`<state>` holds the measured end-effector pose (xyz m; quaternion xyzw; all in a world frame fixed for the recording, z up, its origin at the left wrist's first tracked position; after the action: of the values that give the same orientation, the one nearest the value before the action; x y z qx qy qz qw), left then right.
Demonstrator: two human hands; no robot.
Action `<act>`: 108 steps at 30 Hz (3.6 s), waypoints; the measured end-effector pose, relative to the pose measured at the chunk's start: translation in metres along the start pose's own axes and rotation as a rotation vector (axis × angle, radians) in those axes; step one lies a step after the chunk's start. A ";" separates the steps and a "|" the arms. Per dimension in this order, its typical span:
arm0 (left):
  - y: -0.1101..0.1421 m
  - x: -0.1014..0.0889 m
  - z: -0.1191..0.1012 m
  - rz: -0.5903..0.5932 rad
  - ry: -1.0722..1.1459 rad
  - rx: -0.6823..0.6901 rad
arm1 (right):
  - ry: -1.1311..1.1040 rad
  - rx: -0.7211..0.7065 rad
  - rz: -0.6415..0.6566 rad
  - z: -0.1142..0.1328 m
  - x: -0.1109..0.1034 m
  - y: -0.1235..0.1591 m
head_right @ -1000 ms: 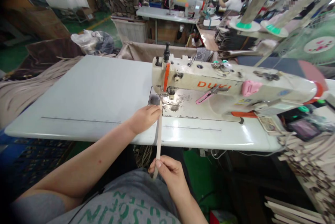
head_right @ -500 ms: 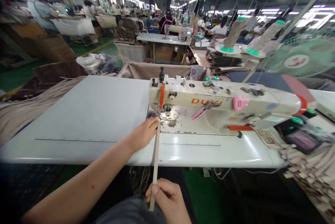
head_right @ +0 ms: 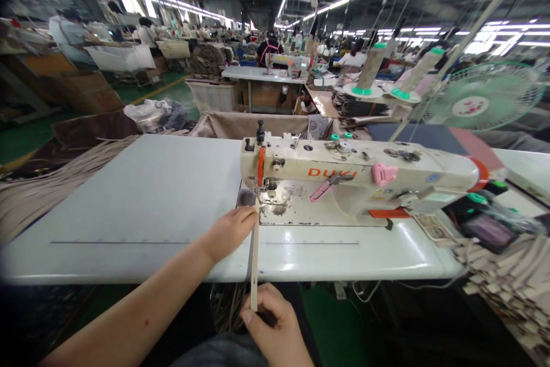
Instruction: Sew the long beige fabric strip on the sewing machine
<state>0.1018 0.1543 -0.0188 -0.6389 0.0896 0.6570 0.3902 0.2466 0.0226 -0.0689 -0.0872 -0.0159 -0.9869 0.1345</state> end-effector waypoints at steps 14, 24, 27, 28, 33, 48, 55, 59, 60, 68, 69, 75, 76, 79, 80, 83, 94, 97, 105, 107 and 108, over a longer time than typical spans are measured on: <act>0.001 -0.002 -0.005 -0.048 -0.026 0.052 | -0.255 0.241 -0.017 0.020 0.010 0.001; 0.000 -0.004 0.001 0.000 0.031 -0.010 | -0.201 0.219 -0.029 0.027 0.011 0.004; 0.000 -0.004 0.001 -0.009 0.026 -0.004 | -0.204 0.207 -0.020 0.025 0.011 0.005; 0.000 -0.004 0.000 -0.010 0.025 0.000 | -0.203 0.203 -0.015 0.023 0.011 0.005; 0.000 -0.003 0.000 -0.004 0.006 0.010 | -0.217 0.200 -0.004 0.015 0.009 0.007; -0.003 0.005 0.002 0.031 0.091 -0.049 | -0.156 0.200 0.031 0.016 0.008 0.006; -0.005 0.004 0.003 -0.010 0.088 -0.070 | -0.199 0.188 0.052 0.004 0.007 0.008; -0.007 0.000 0.004 -0.020 0.095 -0.092 | -0.192 0.165 0.074 0.002 0.005 0.006; -0.007 0.000 0.004 -0.017 0.090 -0.096 | -0.171 0.149 0.085 0.003 0.004 0.005; -0.002 -0.004 0.000 -0.022 0.019 -0.033 | -0.071 0.043 0.108 0.018 0.000 -0.007; -0.002 -0.004 -0.001 -0.027 0.009 -0.028 | -0.053 0.031 0.094 0.021 0.000 -0.008; -0.002 -0.004 -0.004 -0.047 -0.026 0.013 | 0.034 0.027 -0.001 0.034 0.002 -0.016; -0.002 -0.004 -0.004 -0.049 -0.019 0.011 | 0.043 0.039 -0.017 0.034 0.003 -0.017; -0.001 -0.004 -0.003 -0.043 0.011 -0.004 | 0.009 0.086 -0.070 0.032 0.002 -0.021; -0.001 -0.003 -0.002 -0.039 0.018 -0.009 | -0.039 0.110 -0.093 0.030 0.002 -0.022; 0.000 -0.002 -0.002 -0.043 0.019 -0.008 | -0.207 0.191 -0.147 0.023 0.002 -0.024; 0.000 0.001 0.000 -0.029 0.020 0.000 | -0.246 0.255 -0.154 0.026 0.006 -0.006; 0.001 0.001 0.000 -0.027 0.016 -0.003 | -0.233 0.264 -0.121 0.023 0.008 -0.002; 0.001 0.002 0.000 -0.006 0.004 0.016 | -0.196 0.263 -0.055 0.014 0.007 0.003; 0.002 0.003 0.000 -0.012 -0.005 0.025 | -0.195 0.260 -0.041 0.012 0.006 0.004; 0.002 0.004 -0.001 -0.011 -0.010 0.032 | -0.195 0.258 -0.036 0.011 0.006 0.005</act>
<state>0.1015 0.1539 -0.0232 -0.6296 0.0947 0.6566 0.4044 0.2444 0.0173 -0.0565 -0.1640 -0.1572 -0.9658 0.1249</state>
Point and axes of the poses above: each hand's wrist, its own y-axis away from the middle knuckle, its own x-axis out of the palm, z = x × y, the point moved 6 cm from there along -y, towards the middle knuckle, and after that the axes turned 11 degrees about -y, right-handed, at the moved point
